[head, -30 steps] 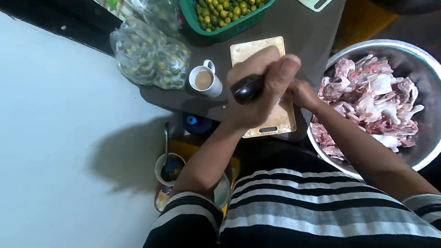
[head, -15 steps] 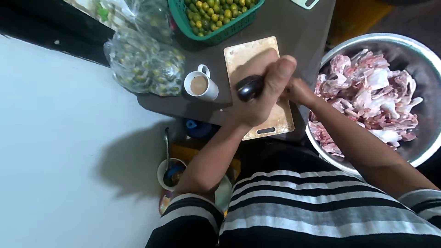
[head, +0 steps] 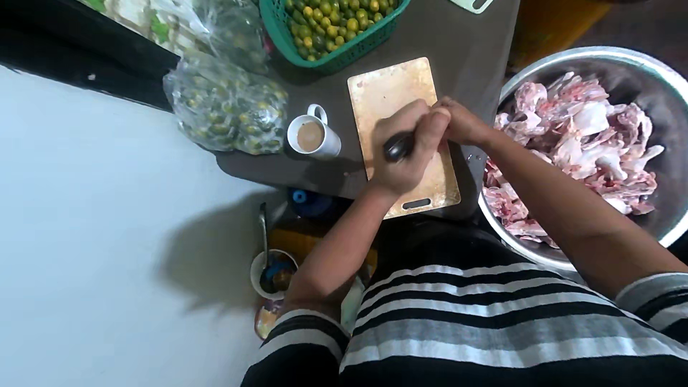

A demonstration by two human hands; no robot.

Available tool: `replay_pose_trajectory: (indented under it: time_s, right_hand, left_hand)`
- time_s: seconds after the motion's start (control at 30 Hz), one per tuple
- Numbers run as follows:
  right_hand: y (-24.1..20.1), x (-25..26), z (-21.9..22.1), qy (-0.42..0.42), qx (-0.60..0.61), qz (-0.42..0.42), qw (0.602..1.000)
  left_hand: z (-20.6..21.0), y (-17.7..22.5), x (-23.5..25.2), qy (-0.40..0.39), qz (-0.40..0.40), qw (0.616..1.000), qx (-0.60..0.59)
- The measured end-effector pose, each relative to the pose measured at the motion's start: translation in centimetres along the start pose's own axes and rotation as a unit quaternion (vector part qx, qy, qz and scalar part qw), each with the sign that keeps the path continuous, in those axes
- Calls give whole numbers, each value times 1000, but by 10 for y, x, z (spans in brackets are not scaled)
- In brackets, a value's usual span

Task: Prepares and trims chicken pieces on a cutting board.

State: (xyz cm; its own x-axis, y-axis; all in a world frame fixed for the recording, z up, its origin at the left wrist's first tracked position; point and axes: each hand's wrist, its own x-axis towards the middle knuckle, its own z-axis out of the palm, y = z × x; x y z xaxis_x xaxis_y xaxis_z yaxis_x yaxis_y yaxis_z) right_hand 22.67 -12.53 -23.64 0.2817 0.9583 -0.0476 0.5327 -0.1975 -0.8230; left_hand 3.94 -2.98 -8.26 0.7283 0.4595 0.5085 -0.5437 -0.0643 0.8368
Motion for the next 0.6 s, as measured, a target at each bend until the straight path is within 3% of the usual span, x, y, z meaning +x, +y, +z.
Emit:
replay_pose_trajectory:
  time_s: [0.1,0.3,0.43,0.53,0.6]
  right_hand:
    - [-4,4,-7,-34,10,11,999]
    - [-20,2,-12,-54,26,23,998]
    - [-16,0,-2,-51,19,7,998]
    - [-3,2,5,-44,15,-5,999]
    - [8,1,7,-40,24,-22,999]
  left_hand:
    - [-4,-29,-9,21,-45,999,-6]
    - [6,-1,-5,-32,-24,999,27]
    - [2,-13,-10,-34,-38,998,21]
    - [-14,-19,-11,19,-78,997,-9]
    - [-35,-22,-6,102,-92,989,-45]
